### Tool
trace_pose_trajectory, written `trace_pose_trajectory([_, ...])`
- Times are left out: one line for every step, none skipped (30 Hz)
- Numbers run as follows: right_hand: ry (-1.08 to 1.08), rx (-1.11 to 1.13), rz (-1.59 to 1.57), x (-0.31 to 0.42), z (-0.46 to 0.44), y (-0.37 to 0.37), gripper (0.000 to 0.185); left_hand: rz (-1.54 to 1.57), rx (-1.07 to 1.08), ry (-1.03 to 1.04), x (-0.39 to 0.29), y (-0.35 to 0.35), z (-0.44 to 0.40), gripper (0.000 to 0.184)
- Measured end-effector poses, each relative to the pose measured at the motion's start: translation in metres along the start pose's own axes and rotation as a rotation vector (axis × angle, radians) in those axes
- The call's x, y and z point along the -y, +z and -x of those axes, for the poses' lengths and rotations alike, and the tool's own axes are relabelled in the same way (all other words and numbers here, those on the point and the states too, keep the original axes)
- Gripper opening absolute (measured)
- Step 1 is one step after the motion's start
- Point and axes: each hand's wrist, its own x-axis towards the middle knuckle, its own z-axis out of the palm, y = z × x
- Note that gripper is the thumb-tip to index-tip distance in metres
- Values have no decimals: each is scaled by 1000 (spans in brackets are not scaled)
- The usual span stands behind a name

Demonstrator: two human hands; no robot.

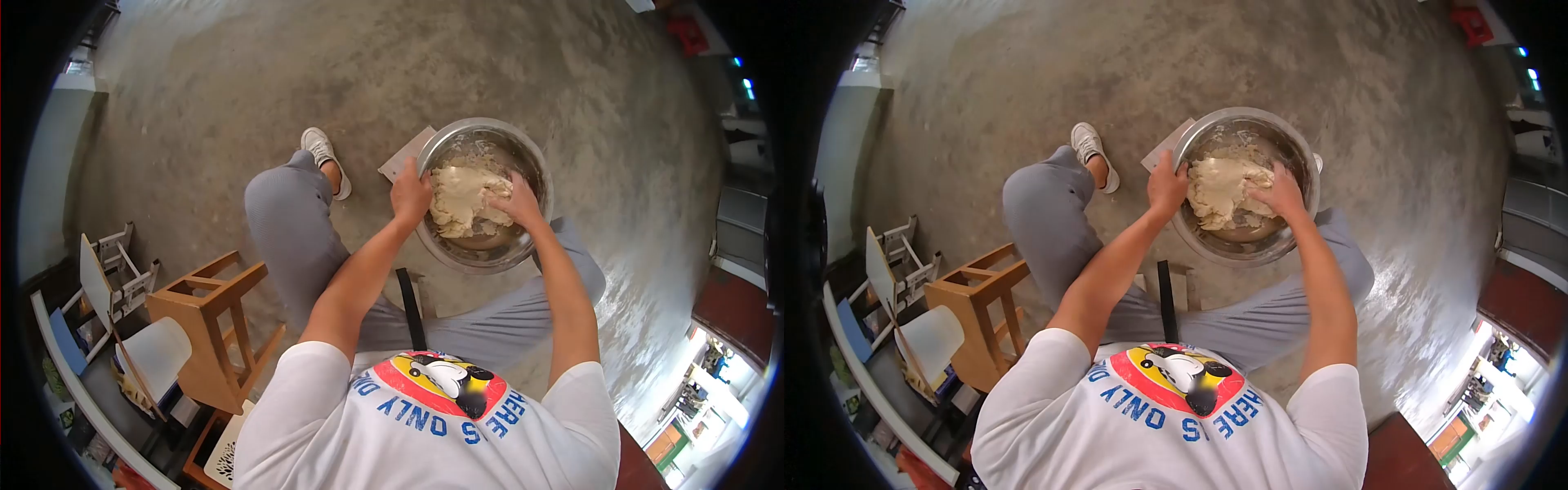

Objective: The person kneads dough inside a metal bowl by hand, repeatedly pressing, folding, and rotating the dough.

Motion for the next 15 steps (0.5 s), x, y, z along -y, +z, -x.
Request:
trace_pose_trajectory([77, 30, -98, -8, 1, 5, 90, -3, 0, -4, 1, 0, 0, 28])
trace_pose_trajectory([151, 58, -194, -14, 0, 11, 90, -2, -4, -6, 2, 0, 0, 28])
trace_pose_trajectory([229, 87, -292, -7, 2, 8, 90, -5, -4, -7, 1, 0, 0, 28])
trace_pose_trajectory([293, 184, -436, -2, 4, 4, 89, -6, -7, -6, 0, -1, 0, 27])
trace_pose_trajectory([358, 281, -580, 2, 5, -3, 87, -8, -9, -4, -1, -1, 0, 25])
trace_pose_trajectory([426, 378, -723, 10, 9, -10, 86, -8, -8, -4, -3, -1, 1, 23])
trace_pose_trajectory([375, 234, -600, 2, 13, 1, 81, -1, 0, -20, -4, -1, 3, 23])
trace_pose_trajectory([318, 88, -476, -7, 16, 19, 77, 7, 3, -31, -5, -1, 3, 23])
trace_pose_trajectory([257, -55, -352, -5, 19, 24, 72, 13, 3, -43, -7, -2, 2, 23])
trace_pose_trajectory([179, -98, -464, -4, 23, 28, 66, 7, 3, -41, -8, -3, 1, 23])
trace_pose_trajectory([181, -132, -421, -3, 28, 31, 65, 1, 4, -41, -8, -3, 1, 24])
trace_pose_trajectory([185, -165, -380, -2, 34, 34, 64, -8, 7, -41, -7, -3, 1, 24])
trace_pose_trajectory([188, -199, -339, 7, 39, 31, 64, -11, 8, -28, -7, -3, 1, 24])
trace_pose_trajectory([138, -165, -193, 11, 41, 19, 63, -14, 6, -16, -6, -3, 0, 24])
trace_pose_trajectory([89, -152, -143, 23, 41, 2, 61, -18, 8, -4, -4, -4, -1, 24])
